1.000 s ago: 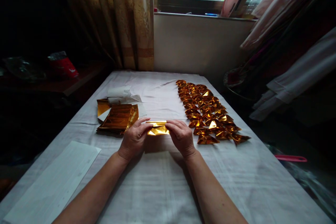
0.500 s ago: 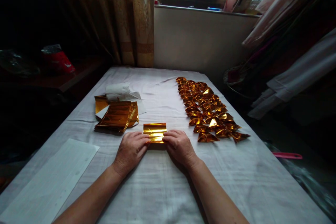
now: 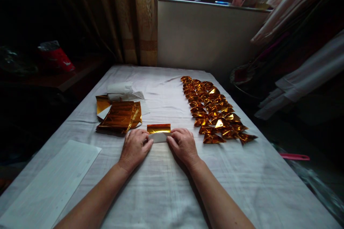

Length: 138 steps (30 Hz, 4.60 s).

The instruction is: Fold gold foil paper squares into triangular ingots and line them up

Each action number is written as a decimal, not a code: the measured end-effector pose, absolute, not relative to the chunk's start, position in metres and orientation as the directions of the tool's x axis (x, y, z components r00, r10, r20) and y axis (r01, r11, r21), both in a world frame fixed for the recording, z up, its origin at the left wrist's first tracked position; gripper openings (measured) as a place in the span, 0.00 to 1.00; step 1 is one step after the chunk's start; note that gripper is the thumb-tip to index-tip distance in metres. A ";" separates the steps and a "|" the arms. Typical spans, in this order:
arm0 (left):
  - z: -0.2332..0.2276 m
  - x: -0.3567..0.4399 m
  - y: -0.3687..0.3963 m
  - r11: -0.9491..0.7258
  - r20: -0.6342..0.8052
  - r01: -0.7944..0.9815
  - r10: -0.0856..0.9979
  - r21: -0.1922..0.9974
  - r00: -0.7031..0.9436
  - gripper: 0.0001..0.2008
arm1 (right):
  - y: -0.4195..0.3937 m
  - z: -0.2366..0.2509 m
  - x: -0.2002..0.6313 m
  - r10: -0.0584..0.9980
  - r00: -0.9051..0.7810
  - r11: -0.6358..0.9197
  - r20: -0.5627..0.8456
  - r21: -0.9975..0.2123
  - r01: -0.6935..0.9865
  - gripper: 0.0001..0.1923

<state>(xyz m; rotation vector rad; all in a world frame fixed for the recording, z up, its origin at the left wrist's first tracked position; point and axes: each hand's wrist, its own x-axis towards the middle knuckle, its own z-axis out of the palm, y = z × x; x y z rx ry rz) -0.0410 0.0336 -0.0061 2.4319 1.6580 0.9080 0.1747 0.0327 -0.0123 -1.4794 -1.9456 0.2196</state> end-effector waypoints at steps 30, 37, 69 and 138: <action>0.001 -0.054 0.020 -0.674 0.406 0.710 0.718 0.201 0.566 0.14 | 0.031 -0.014 0.165 0.926 -0.022 0.197 0.378 -0.433 0.880 0.03; 0.000 -0.068 0.018 -0.654 0.383 0.734 0.735 0.184 0.559 0.14 | 0.029 -0.012 0.167 0.914 -0.029 0.214 0.404 -0.422 0.881 0.03; -0.002 -0.060 0.020 -0.636 0.446 0.739 0.740 0.223 0.503 0.13 | 0.019 -0.008 0.185 0.934 -0.205 0.311 0.294 -0.378 0.872 0.16; -0.009 -0.052 0.019 -0.565 0.291 0.814 0.808 0.136 0.512 0.30 | 0.084 -0.009 0.174 0.972 -0.100 0.191 0.212 -0.470 0.862 0.21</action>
